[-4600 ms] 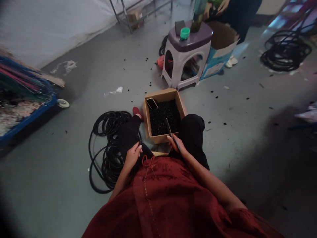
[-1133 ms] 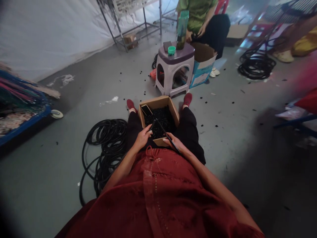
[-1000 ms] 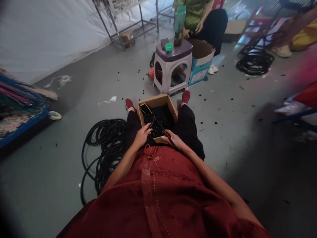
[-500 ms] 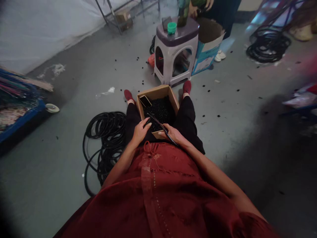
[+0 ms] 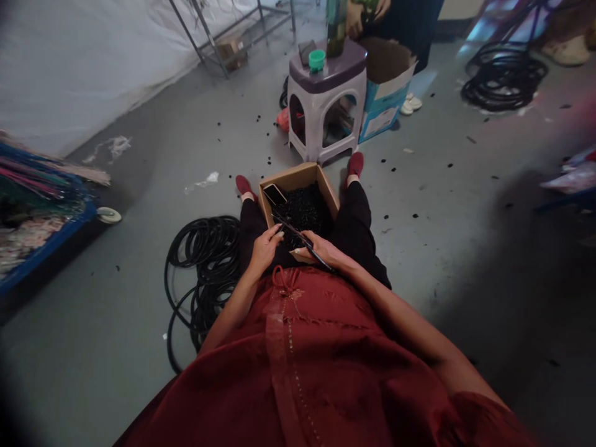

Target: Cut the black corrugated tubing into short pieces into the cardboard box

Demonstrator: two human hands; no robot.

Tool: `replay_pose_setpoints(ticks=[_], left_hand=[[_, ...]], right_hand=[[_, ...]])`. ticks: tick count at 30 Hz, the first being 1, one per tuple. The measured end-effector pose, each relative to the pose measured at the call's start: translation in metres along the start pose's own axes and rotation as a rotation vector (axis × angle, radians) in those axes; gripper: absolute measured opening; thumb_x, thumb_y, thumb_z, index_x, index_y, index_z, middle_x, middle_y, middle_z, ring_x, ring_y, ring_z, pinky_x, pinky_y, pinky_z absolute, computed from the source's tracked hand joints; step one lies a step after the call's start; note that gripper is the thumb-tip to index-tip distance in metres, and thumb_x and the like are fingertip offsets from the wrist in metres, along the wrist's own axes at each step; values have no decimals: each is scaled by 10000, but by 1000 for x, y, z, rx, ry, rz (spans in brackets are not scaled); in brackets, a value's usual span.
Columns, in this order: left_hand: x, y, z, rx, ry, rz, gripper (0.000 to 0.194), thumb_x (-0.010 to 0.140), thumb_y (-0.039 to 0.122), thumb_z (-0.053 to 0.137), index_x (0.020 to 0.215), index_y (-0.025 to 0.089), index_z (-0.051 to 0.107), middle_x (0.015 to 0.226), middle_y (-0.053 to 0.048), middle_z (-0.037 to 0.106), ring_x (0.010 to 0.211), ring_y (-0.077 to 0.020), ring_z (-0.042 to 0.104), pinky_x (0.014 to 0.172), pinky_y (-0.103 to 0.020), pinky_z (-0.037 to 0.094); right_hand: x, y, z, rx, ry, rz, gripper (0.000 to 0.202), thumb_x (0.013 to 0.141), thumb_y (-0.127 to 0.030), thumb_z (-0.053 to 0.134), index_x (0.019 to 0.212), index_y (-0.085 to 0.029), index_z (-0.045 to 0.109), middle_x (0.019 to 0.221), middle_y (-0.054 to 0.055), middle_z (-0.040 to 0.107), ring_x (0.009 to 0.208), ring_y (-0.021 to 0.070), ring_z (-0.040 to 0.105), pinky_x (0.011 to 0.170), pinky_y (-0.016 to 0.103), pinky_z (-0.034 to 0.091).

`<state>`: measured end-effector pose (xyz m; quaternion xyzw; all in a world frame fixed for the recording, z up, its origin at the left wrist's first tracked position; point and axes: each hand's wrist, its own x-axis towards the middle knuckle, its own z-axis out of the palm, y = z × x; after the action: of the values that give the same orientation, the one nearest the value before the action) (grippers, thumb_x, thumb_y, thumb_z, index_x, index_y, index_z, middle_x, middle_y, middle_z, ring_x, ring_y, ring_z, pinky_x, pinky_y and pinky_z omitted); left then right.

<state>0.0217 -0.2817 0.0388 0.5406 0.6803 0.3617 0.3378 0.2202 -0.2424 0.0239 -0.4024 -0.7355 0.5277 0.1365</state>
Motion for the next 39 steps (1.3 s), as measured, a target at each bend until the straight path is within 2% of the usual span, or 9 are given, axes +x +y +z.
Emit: replay_pose_setpoints(ticks=[6, 8, 11, 15, 23, 35, 39], left_hand=[[-1, -2, 0, -11, 3, 3, 351, 907, 255, 516, 1233, 204, 635, 1077, -54, 710, 930, -174, 653, 874, -290, 499], [-2, -1, -1, 3, 3, 19, 381, 916, 249, 498, 1280, 205, 598, 1111, -53, 701, 941, -170, 649, 897, -295, 487], [-3, 1, 0, -8, -22, 51, 418, 917, 224, 486, 1329, 199, 551, 1271, -60, 634, 1082, -183, 615, 985, -316, 449], [-3, -1, 4, -66, -28, 2, 411, 898, 191, 496, 1301, 188, 575, 1355, -58, 575, 1202, -201, 563, 1049, -347, 426], [-2, -12, 11, -132, -27, 17, 384, 879, 227, 534, 1250, 164, 609, 1332, -88, 591, 1218, -219, 556, 1063, -396, 429], [-3, -10, 5, 5, -71, 37, 344, 881, 192, 534, 1210, 182, 631, 1279, -69, 631, 1213, -195, 559, 1089, -360, 391], [-3, -12, 5, 38, -96, 54, 350, 890, 214, 524, 1224, 195, 624, 1283, -63, 627, 1199, -192, 569, 1070, -347, 408]], right_hand=[[-4, -1, -2, -54, 48, 19, 565, 820, -484, 581, 1267, -153, 481, 1159, 122, 614, 991, 231, 598, 823, 309, 456], [-6, -1, -3, -126, 91, 30, 574, 827, -497, 568, 1274, -149, 478, 1163, 129, 605, 1005, 239, 588, 839, 319, 445], [-8, 1, -3, -194, 117, 29, 571, 835, -503, 556, 1272, -144, 481, 1145, 131, 601, 1001, 240, 580, 842, 319, 439], [-9, 2, -1, -250, 93, 3, 549, 837, -500, 555, 1258, -153, 499, 1122, 132, 605, 988, 244, 578, 837, 322, 436], [-9, -1, -2, -277, 87, 2, 600, 837, -531, 542, 1300, -156, 476, 1179, 148, 582, 1040, 264, 569, 854, 332, 436], [-9, 3, -4, -207, 6, 1, 599, 830, -547, 552, 1279, -157, 481, 1143, 130, 596, 985, 240, 579, 818, 316, 440], [-9, 5, -3, -179, 15, 4, 590, 826, -531, 569, 1276, -159, 482, 1158, 129, 598, 999, 240, 580, 830, 321, 441]])
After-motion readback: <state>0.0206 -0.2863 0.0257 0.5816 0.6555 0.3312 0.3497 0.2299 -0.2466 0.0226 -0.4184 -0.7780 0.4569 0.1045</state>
